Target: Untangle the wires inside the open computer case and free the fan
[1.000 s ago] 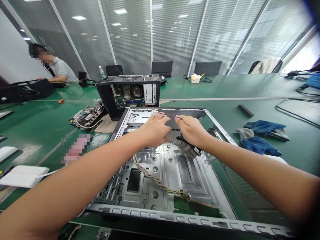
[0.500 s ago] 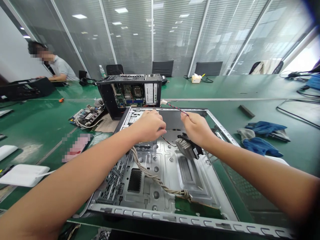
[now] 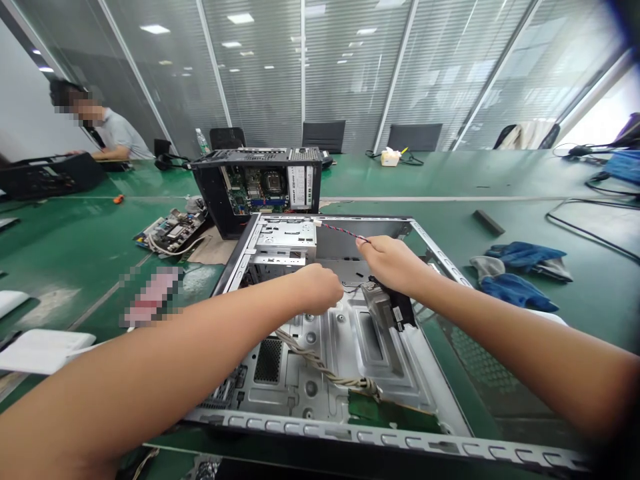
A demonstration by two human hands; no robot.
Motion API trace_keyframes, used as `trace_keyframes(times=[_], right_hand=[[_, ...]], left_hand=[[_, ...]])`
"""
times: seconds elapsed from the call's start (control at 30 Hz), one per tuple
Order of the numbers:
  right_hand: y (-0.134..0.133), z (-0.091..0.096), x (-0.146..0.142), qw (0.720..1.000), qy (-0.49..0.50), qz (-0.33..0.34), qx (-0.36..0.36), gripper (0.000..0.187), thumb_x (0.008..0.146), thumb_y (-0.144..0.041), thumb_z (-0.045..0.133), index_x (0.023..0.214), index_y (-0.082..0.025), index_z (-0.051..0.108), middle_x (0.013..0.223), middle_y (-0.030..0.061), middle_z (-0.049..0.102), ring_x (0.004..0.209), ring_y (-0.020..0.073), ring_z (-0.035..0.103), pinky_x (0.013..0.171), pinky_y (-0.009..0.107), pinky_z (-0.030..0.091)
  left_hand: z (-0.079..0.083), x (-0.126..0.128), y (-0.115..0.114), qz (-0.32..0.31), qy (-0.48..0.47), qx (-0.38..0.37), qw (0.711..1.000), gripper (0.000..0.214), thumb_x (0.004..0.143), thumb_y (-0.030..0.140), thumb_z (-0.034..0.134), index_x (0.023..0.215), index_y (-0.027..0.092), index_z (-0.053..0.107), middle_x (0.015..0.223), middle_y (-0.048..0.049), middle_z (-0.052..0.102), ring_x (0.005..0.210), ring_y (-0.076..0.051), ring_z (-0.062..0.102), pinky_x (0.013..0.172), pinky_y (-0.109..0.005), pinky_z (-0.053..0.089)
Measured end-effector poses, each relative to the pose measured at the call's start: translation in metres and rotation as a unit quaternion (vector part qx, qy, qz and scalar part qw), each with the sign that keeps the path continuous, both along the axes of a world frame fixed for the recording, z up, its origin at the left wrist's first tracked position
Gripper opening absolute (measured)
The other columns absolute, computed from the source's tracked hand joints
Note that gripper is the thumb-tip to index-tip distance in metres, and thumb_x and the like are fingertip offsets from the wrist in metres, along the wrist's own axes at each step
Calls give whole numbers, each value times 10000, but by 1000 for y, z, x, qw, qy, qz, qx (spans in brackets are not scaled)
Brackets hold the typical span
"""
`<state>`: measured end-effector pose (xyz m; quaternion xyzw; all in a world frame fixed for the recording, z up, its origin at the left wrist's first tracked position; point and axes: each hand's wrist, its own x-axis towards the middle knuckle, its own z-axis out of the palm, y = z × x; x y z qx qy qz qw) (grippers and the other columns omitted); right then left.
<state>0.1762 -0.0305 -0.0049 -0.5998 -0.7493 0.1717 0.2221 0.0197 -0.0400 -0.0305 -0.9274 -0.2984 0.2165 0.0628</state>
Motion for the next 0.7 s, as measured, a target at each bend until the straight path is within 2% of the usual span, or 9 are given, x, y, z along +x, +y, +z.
trace_keyframes(times=[0.13, 0.2, 0.37, 0.53, 0.6, 0.7], right_hand=[[-3, 1, -3, 998, 16, 11, -56, 391, 914, -402, 320, 561, -234, 297, 488, -23, 355, 482, 134, 314, 517, 292, 237], [-4, 0, -4, 996, 35, 25, -72, 394, 913, -408, 319, 562, -232, 291, 476, -33, 328, 475, 127, 300, 511, 290, 232], [-5, -7, -4, 989, 65, 59, -122, 416, 902, -464, 345, 565, -226, 287, 479, -47, 281, 467, 109, 246, 480, 283, 201], [-9, -10, -7, 965, 137, 89, -207, 425, 908, -497, 349, 584, -229, 286, 497, -62, 252, 449, 98, 219, 447, 270, 184], [-11, -8, -8, 953, 170, 94, -232, 421, 914, -492, 346, 590, -230, 287, 503, -68, 243, 445, 95, 203, 439, 266, 184], [-12, -5, -9, 945, 187, 125, -236, 415, 918, -481, 350, 593, -228, 297, 521, -64, 266, 450, 95, 230, 444, 264, 210]], left_hand=[[-15, 1, 3, 12, -72, 68, 995, 387, 840, 413, 600, 1090, 119, 637, 1110, -161, 655, 1013, -293, 590, 762, -377, 467], [-17, 2, 5, 40, -83, 75, 993, 477, 813, 440, 623, 1127, 82, 609, 1135, -192, 632, 1029, -304, 589, 799, -389, 474], [-10, 6, 3, 63, -51, 1, 997, 416, 834, 450, 589, 1099, 133, 638, 1132, -164, 654, 1060, -306, 587, 816, -390, 484], [2, 3, 1, 66, -28, -12, 997, 471, 847, 467, 568, 1181, 136, 610, 1275, -192, 570, 1155, -334, 520, 828, -413, 488], [8, 1, -1, 72, -23, -37, 996, 473, 849, 463, 562, 1189, 137, 603, 1228, -174, 608, 1108, -325, 551, 791, -404, 497], [21, -3, -7, 68, -21, -96, 993, 359, 843, 429, 560, 1075, 176, 666, 1016, -115, 703, 820, -236, 636, 674, -344, 488]])
